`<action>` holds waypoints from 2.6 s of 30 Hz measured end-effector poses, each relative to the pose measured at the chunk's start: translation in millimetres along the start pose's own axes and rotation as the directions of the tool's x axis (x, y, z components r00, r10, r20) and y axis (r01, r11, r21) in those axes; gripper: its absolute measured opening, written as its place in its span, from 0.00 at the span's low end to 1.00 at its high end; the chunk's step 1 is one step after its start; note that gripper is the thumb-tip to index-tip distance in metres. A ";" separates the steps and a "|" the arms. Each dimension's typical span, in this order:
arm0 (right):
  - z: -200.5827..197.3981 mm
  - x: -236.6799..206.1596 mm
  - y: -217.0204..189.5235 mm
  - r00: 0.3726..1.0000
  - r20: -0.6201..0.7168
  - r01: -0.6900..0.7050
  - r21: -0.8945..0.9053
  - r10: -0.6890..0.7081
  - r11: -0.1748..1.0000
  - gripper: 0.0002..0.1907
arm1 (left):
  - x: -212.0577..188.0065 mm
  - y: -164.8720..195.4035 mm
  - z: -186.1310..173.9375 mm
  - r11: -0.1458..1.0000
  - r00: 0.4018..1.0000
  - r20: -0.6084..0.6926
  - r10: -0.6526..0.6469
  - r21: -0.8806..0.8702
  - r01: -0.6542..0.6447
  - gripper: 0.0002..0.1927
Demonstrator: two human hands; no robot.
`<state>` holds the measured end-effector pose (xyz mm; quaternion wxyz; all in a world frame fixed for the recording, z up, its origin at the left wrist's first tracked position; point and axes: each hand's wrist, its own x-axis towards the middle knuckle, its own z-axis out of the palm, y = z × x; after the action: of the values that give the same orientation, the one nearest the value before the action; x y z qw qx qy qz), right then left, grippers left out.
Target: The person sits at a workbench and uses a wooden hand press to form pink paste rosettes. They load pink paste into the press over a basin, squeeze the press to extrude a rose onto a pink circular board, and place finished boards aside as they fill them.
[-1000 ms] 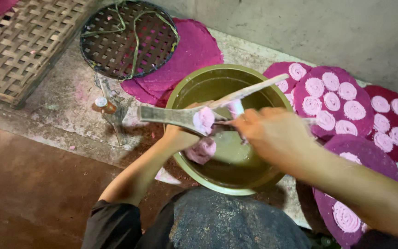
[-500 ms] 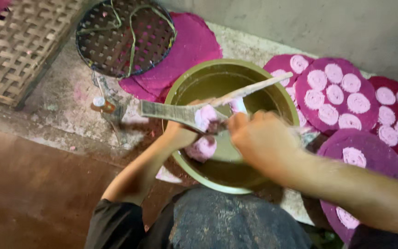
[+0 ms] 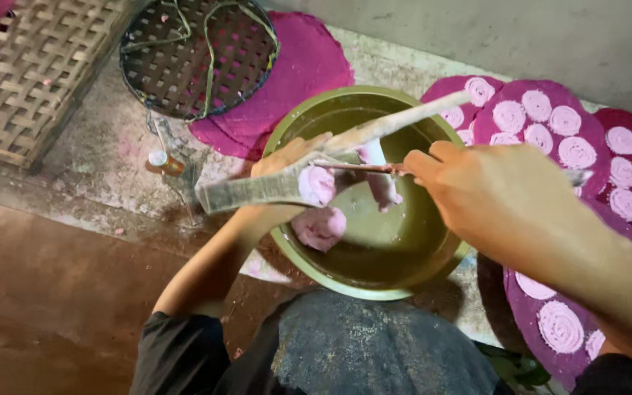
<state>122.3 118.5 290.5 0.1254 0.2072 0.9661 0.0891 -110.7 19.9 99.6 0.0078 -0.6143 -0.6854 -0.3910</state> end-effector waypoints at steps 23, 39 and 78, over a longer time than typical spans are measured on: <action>200.7 51.1 -50.3 0.904 -0.276 0.102 0.881 0.327 0.462 0.25 | 0.2 -9.6 39.0 0.919 0.954 -0.294 0.059 0.388 0.063 0.35; 214.5 17.3 -10.3 0.802 0.596 -0.594 0.793 0.032 0.134 0.20 | -27.4 -110.5 66.6 0.375 0.822 0.040 -0.567 -0.876 0.302 0.15; 157.6 -60.4 36.2 0.639 -0.709 0.757 0.649 0.299 -0.079 0.40 | -92.4 108.6 70.4 0.365 0.723 0.688 -0.067 -0.657 0.659 0.18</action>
<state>233.3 144.4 160.9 -0.4184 -0.0228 0.6987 -0.5799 37.1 -25.5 62.4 -0.5983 -0.4316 -0.4766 -0.4780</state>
